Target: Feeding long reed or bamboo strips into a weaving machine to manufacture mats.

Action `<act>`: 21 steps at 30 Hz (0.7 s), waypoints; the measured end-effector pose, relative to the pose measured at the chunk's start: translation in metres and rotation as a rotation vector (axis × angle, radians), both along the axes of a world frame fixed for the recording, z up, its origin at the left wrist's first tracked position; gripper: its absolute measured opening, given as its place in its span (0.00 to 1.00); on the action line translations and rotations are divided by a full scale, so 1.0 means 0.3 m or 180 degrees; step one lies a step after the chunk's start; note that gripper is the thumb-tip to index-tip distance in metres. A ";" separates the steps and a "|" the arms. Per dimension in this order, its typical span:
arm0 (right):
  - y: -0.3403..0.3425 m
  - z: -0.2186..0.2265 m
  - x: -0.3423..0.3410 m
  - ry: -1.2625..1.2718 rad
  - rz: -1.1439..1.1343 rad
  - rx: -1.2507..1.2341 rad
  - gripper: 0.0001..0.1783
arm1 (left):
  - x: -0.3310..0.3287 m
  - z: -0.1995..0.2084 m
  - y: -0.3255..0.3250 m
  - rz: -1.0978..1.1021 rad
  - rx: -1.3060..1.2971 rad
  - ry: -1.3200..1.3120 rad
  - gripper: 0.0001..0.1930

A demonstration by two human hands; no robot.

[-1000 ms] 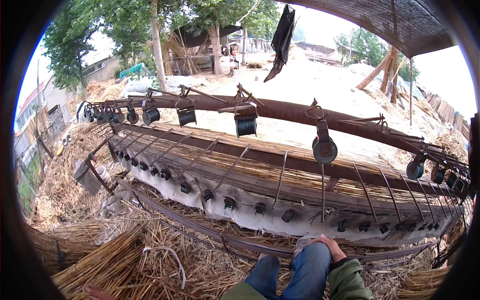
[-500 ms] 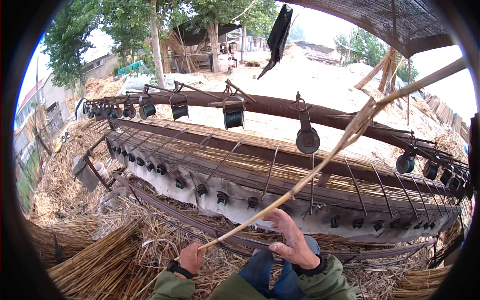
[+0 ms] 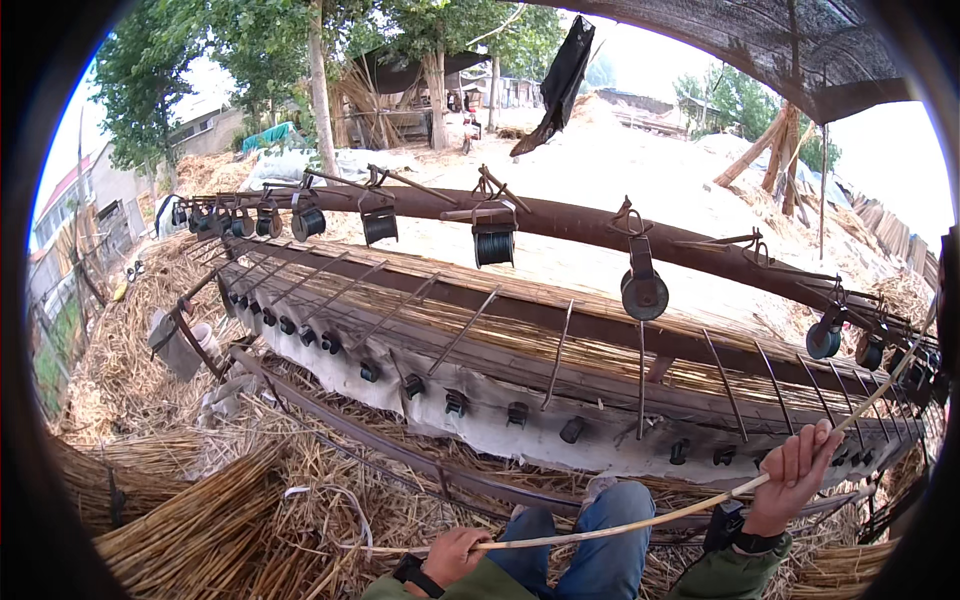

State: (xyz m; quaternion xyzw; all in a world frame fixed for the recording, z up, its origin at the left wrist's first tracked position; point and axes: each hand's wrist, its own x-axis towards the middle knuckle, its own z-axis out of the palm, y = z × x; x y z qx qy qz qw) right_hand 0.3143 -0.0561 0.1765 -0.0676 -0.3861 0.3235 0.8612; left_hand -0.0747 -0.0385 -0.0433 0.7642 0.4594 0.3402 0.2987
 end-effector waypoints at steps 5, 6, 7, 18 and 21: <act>-0.157 -0.064 0.263 0.0238 -0.0560 -0.0020 0.16 | 0.114 0.147 0.006 -0.0173 0.0770 0.0113 0.12; -0.181 -0.087 0.288 0.0444 -0.0741 -0.0053 0.16 | 0.131 0.179 0.008 -0.0182 0.0756 0.0102 0.12; -0.200 -0.111 0.301 0.0807 -0.0912 -0.0002 0.15 | 0.144 0.208 0.012 0.0040 0.1091 0.0002 0.11; -0.134 -0.341 0.223 0.1456 -0.0991 -0.0400 0.16 | 0.184 0.100 0.043 -0.0410 -0.3126 -0.2053 0.18; -0.144 -0.405 0.308 0.1637 -0.0810 -0.0625 0.17 | 0.153 0.033 0.077 -0.0355 -0.3188 -0.2612 0.24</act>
